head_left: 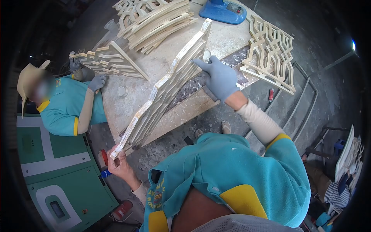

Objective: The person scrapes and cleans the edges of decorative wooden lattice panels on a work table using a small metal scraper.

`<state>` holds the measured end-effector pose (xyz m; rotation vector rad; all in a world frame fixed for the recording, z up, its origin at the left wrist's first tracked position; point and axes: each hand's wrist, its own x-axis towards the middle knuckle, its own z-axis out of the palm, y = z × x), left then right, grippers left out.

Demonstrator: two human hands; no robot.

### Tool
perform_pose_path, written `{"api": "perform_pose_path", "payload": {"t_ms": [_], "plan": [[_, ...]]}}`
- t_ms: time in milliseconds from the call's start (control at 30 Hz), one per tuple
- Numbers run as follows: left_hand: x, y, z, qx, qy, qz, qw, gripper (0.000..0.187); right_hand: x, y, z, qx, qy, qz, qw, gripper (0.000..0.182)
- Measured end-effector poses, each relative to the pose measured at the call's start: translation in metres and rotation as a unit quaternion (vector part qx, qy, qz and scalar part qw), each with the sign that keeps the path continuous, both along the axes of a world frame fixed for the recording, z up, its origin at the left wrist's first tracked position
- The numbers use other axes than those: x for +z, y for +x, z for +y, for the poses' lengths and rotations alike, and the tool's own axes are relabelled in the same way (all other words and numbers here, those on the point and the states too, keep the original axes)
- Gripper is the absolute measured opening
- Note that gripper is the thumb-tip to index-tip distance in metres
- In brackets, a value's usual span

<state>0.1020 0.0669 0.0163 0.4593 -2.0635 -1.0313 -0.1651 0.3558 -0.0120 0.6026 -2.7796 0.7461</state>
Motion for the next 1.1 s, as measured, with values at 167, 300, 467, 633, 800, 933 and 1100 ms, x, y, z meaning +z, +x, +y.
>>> {"api": "perform_pose_path", "payload": {"t_ms": [167, 300, 467, 633, 800, 933, 1100], "plan": [[0.002, -0.004, 0.004, -0.002, 0.001, 0.025, 1.000, 0.037, -0.010, 0.020, -0.007, 0.073, -0.005, -0.001, 0.997, 0.046], [-0.004, 0.000, -0.007, -0.017, -0.014, 0.022, 1.000, 0.042, 0.004, 0.006, 0.004, 0.031, -0.027, -0.014, 0.999, 0.047], [-0.003, -0.003, -0.008, -0.020, -0.013, 0.016, 1.000, 0.041, -0.006, 0.007, -0.001, 0.030, 0.055, -0.022, 0.998, 0.049], [-0.004, -0.004, -0.007, -0.026, -0.012, 0.027, 0.999, 0.039, -0.003, 0.007, 0.007, 0.100, -0.004, -0.034, 0.994, 0.049], [-0.002, -0.005, -0.006, -0.020, -0.014, 0.024, 0.999, 0.039, -0.014, 0.001, 0.001, 0.047, 0.002, -0.045, 0.998, 0.050], [-0.003, -0.006, -0.007, -0.013, -0.026, 0.023, 0.999, 0.041, -0.004, 0.012, 0.007, 0.111, -0.024, -0.020, 0.993, 0.050], [0.000, -0.007, -0.003, -0.009, -0.013, 0.025, 1.000, 0.041, -0.017, -0.022, 0.013, -0.018, -0.001, 0.070, 0.997, 0.049]]}}
